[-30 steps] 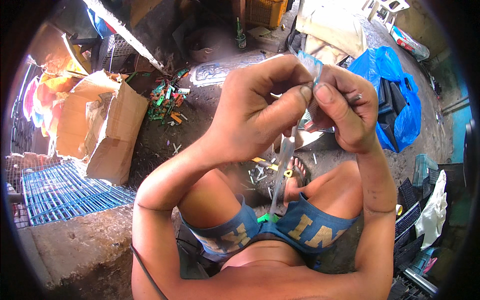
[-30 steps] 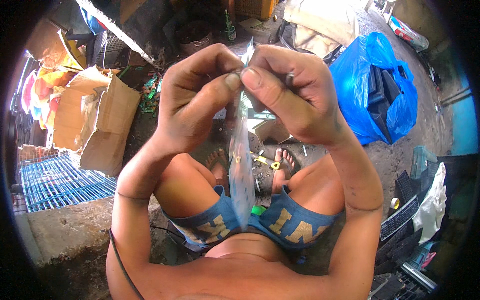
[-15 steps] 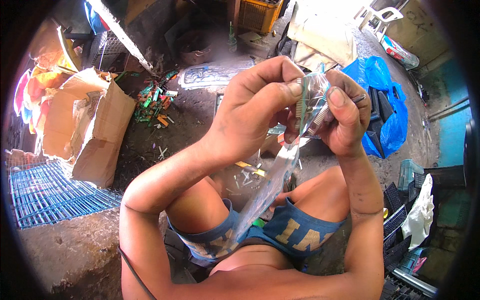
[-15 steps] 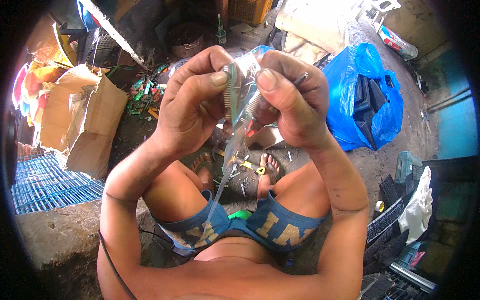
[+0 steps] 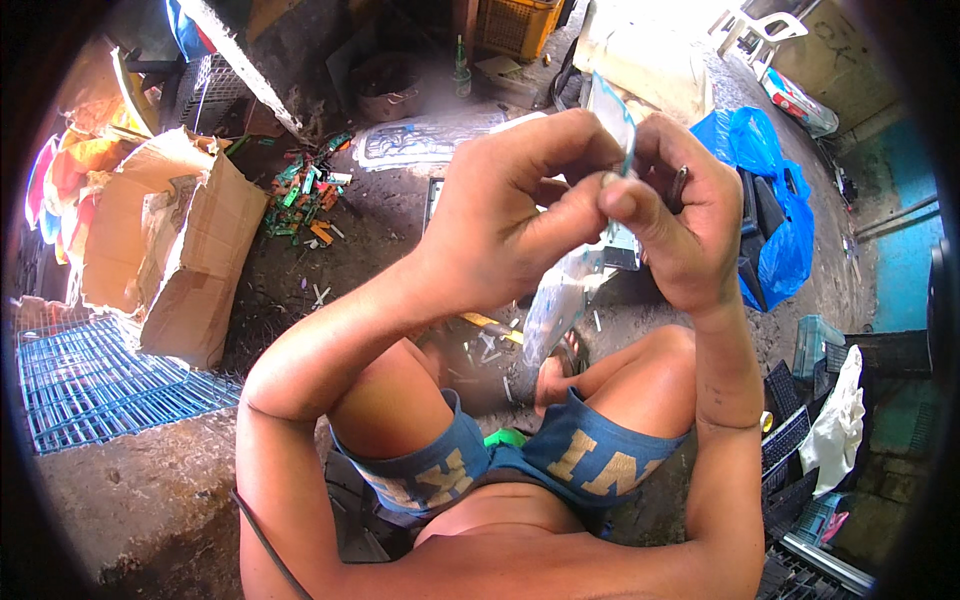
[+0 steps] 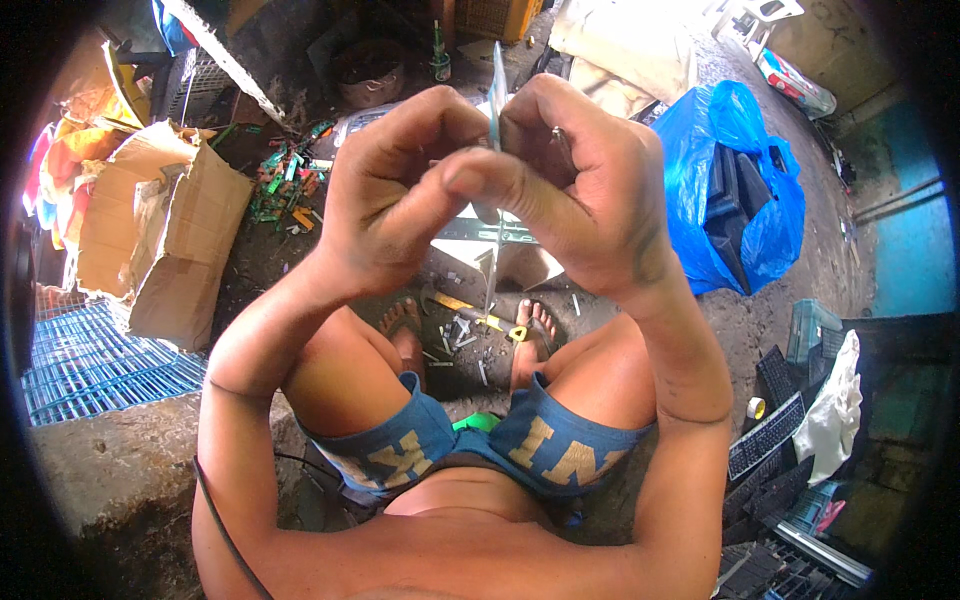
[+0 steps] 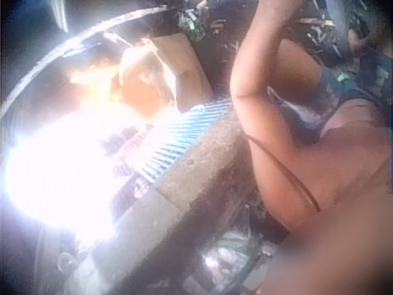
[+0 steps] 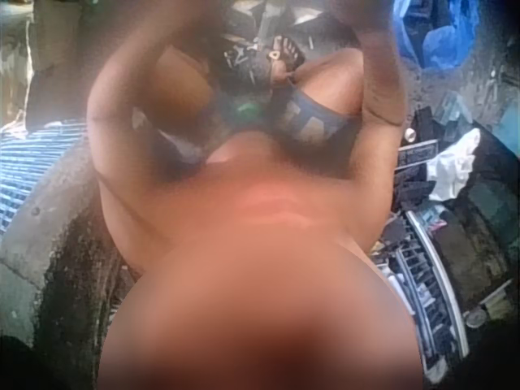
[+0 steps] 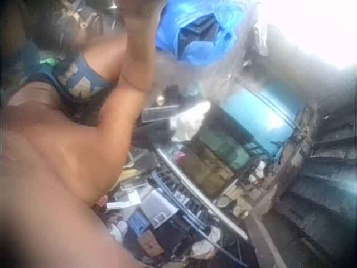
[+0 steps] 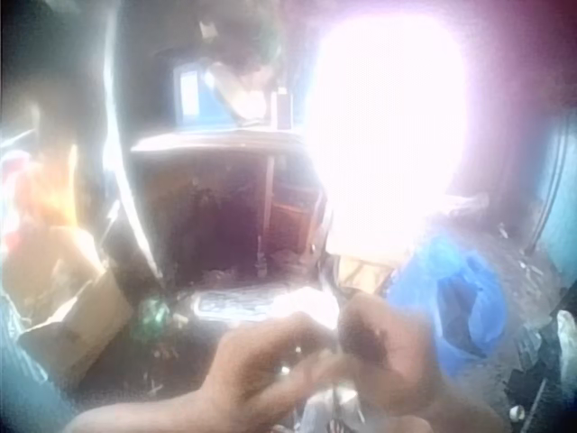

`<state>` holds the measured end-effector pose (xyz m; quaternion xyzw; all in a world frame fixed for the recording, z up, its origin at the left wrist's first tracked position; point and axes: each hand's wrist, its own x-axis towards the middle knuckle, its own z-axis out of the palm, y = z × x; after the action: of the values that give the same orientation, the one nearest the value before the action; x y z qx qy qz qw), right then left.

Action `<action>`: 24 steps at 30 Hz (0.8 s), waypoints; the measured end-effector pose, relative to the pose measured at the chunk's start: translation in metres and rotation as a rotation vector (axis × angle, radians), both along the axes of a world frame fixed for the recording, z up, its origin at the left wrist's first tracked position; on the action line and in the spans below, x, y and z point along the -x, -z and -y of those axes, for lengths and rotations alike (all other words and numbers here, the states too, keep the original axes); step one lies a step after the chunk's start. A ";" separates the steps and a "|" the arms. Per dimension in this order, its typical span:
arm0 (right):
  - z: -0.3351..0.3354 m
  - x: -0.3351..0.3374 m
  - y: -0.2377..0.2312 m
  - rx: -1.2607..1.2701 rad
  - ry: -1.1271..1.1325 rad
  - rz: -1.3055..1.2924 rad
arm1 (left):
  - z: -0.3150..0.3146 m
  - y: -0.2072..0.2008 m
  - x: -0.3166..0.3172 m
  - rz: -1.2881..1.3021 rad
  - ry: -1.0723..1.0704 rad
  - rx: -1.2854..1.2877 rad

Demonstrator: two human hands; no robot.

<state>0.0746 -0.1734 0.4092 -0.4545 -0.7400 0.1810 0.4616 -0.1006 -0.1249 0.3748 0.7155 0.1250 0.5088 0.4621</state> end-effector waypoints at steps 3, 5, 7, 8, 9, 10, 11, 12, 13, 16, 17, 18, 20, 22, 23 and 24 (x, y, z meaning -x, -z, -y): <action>0.001 -0.003 0.001 0.209 -0.075 -0.205 | -0.003 0.000 0.005 -0.031 0.132 0.164; 0.000 -0.006 0.001 0.127 -0.087 -0.155 | -0.004 0.001 0.005 -0.012 0.246 0.258; -0.003 -0.008 0.002 0.114 -0.063 -0.117 | -0.006 0.004 0.002 0.068 0.325 0.366; -0.005 -0.008 0.003 0.123 -0.031 -0.109 | -0.007 0.006 -0.002 0.131 0.348 0.432; -0.007 -0.007 0.004 0.133 0.001 -0.101 | -0.009 0.007 -0.004 0.195 0.370 0.498; -0.009 -0.007 0.005 0.021 0.076 0.016 | -0.010 0.008 -0.006 0.165 0.322 0.491; -0.011 -0.006 0.007 -0.092 0.150 0.133 | -0.013 0.009 -0.007 0.136 0.274 0.482; -0.013 -0.004 0.008 -0.188 0.230 0.258 | -0.014 0.009 -0.008 0.098 0.212 0.484; -0.014 -0.004 0.009 -0.222 0.247 0.275 | -0.015 0.008 -0.007 -0.045 0.023 0.271; -0.016 -0.003 0.010 -0.249 0.269 0.276 | -0.016 0.006 -0.006 -0.171 -0.117 0.067; -0.016 -0.003 0.010 -0.190 0.245 0.222 | -0.016 0.005 -0.003 -0.241 -0.161 -0.092; -0.016 -0.003 0.010 -0.130 0.218 0.170 | -0.016 0.004 -0.002 -0.264 -0.188 -0.157; -0.014 -0.002 0.011 -0.056 0.116 0.108 | -0.015 0.003 0.001 -0.296 -0.250 -0.346; -0.012 -0.001 0.012 -0.001 -0.034 0.095 | -0.015 0.005 0.005 -0.405 -0.260 -0.312; -0.012 -0.002 0.011 -0.010 -0.071 0.131 | -0.017 0.005 0.007 -0.455 -0.242 -0.295; -0.011 -0.003 0.012 0.014 -0.066 0.105 | -0.019 0.007 0.008 -0.490 -0.224 -0.284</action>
<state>0.0772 -0.1622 0.3977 -0.4420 -0.7765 0.1769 0.4127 -0.1090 -0.1058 0.3682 0.8562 0.2383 0.3812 0.2545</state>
